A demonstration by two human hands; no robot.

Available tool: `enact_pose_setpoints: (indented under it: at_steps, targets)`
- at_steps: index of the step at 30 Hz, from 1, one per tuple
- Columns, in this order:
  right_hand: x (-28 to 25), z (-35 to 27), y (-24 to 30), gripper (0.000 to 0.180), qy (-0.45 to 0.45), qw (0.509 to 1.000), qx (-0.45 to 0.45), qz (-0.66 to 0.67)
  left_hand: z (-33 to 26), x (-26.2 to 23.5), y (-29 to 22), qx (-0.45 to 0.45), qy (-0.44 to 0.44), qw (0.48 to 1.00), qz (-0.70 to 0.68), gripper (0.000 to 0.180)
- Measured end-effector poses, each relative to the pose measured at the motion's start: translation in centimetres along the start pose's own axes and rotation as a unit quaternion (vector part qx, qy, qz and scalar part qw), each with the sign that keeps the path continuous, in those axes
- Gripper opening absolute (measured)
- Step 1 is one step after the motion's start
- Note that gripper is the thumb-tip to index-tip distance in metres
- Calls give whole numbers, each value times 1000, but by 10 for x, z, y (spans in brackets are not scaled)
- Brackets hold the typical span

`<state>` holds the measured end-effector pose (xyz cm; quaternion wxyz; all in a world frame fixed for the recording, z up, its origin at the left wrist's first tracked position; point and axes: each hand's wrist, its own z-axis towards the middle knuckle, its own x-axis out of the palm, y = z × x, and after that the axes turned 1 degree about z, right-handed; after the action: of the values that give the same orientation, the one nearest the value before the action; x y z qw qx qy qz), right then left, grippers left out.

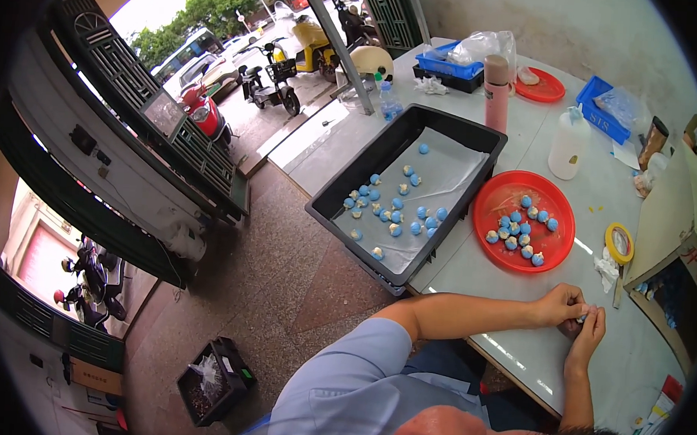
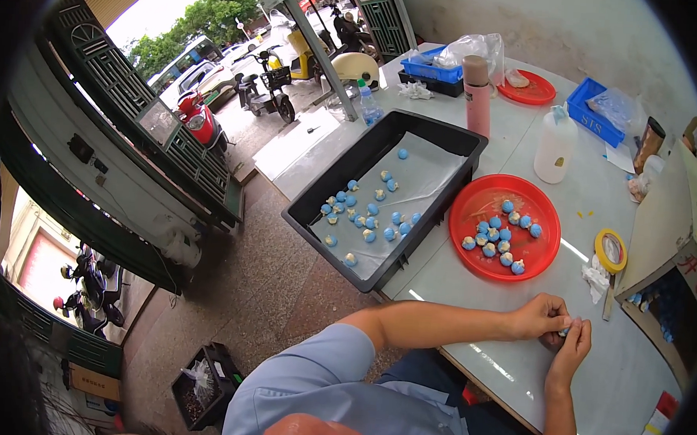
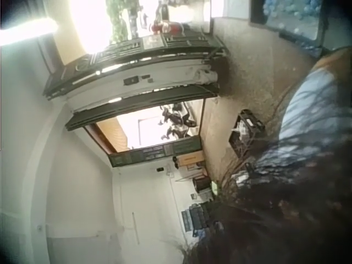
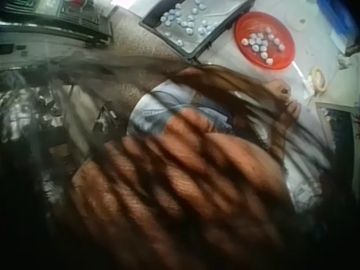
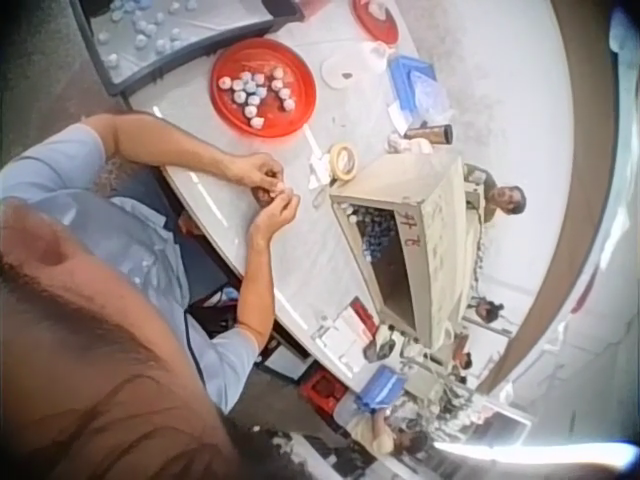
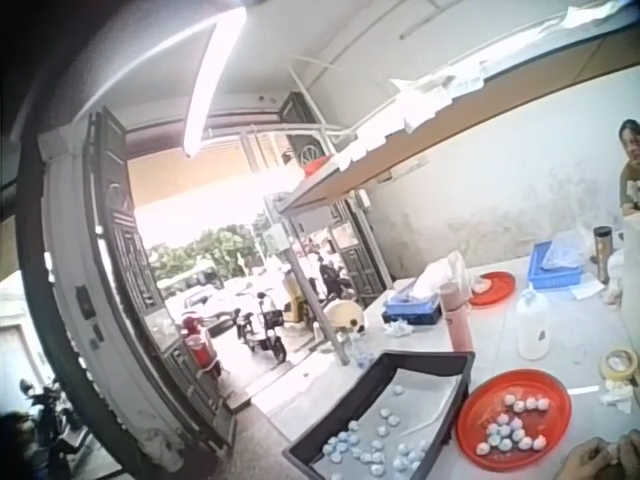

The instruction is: The person assembles figurines by taking parts from the table and box, applying glue to them with a squeeze bottle, and pressing the pieces together by hand.

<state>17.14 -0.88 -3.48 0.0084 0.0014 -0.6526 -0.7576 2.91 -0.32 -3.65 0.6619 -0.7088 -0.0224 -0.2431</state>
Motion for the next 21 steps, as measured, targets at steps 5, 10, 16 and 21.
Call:
enact_pose_setpoints:
  at_steps: [5,10,16,21]
  targets:
    - [0,4,8,27,-2,992,69,101,1,0,-5,23,14,999,-28,25]
    - [1,-5,26,16,0,995,90,51,2,1,-8,38,-68,997,-16,20]
    - [-11,-3,25,15,38,994,73,68,14,5,6,35,-37,998,-27,23]
    - [5,7,31,14,70,993,48,77,-3,-25,-28,-19,-25,999,11,27]
